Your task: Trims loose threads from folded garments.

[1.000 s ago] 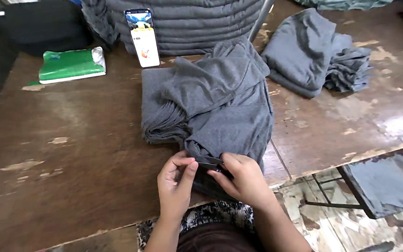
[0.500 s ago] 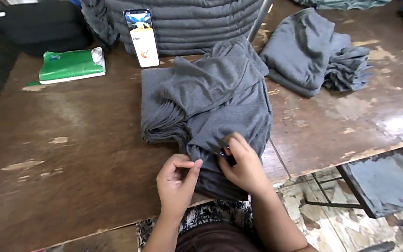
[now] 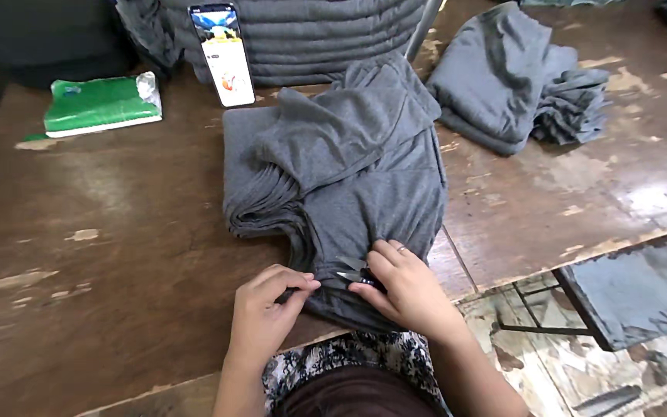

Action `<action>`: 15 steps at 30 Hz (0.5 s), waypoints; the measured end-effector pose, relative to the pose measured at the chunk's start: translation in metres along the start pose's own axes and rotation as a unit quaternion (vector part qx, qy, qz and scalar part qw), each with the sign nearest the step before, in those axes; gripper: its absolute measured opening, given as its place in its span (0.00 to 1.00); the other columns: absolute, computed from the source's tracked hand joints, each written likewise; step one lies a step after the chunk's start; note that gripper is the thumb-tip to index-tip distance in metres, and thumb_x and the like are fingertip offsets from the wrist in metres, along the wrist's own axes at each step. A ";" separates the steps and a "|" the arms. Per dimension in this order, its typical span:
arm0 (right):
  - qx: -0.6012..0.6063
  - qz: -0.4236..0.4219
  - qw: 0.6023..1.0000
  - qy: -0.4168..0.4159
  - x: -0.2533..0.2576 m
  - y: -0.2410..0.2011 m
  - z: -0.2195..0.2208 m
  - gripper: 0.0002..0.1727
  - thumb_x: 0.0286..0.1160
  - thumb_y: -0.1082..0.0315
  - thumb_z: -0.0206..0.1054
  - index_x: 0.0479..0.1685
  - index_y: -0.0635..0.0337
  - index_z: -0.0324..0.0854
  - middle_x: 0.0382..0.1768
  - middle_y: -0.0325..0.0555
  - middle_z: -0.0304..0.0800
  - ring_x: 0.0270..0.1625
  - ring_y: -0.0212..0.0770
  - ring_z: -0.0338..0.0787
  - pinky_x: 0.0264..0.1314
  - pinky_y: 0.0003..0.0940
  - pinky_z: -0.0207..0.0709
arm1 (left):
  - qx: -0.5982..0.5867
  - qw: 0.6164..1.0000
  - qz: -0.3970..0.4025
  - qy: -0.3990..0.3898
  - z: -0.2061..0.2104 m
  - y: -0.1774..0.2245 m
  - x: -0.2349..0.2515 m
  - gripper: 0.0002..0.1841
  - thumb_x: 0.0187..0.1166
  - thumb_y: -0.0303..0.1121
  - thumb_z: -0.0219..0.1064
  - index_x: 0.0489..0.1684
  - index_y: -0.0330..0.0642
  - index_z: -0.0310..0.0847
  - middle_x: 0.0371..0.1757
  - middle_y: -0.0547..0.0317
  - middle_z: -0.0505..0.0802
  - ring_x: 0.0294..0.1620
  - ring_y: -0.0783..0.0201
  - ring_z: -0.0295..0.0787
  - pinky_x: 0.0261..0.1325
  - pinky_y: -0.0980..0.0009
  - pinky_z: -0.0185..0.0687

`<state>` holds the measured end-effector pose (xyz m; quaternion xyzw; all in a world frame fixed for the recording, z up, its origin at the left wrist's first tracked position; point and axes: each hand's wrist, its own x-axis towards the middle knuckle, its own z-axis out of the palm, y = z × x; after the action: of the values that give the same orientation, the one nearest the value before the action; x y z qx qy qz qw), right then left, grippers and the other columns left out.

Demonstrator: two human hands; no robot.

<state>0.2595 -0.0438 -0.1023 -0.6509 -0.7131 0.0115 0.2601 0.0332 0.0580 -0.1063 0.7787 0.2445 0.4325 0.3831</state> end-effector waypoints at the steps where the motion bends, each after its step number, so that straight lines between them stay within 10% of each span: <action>1: -0.012 -0.007 1.000 -0.005 0.001 0.000 0.001 0.35 0.86 0.36 0.50 0.31 0.60 0.82 0.33 0.53 0.84 0.39 0.56 0.87 0.37 0.48 0.81 | -0.014 1.000 -0.008 0.005 -0.001 0.000 0.000 0.02 0.70 0.27 0.76 0.31 0.40 0.90 0.39 0.64 0.97 0.49 0.75 0.95 0.59 0.79 0.89; 15: -0.043 -0.003 0.999 -0.009 0.005 -0.005 0.003 0.34 0.87 0.37 0.48 0.28 0.58 0.81 0.30 0.49 0.83 0.36 0.53 0.86 0.32 0.45 0.77 | -0.098 0.994 0.040 -0.012 0.004 -0.005 0.002 0.04 0.76 0.27 0.73 0.35 0.46 0.83 0.39 0.67 0.92 0.50 0.75 0.91 0.57 0.79 0.87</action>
<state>0.2539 -0.0391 -0.1019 -0.6591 -0.7173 -0.0142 0.2256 0.0370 0.0611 -0.1109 0.7514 0.1653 0.4600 0.4433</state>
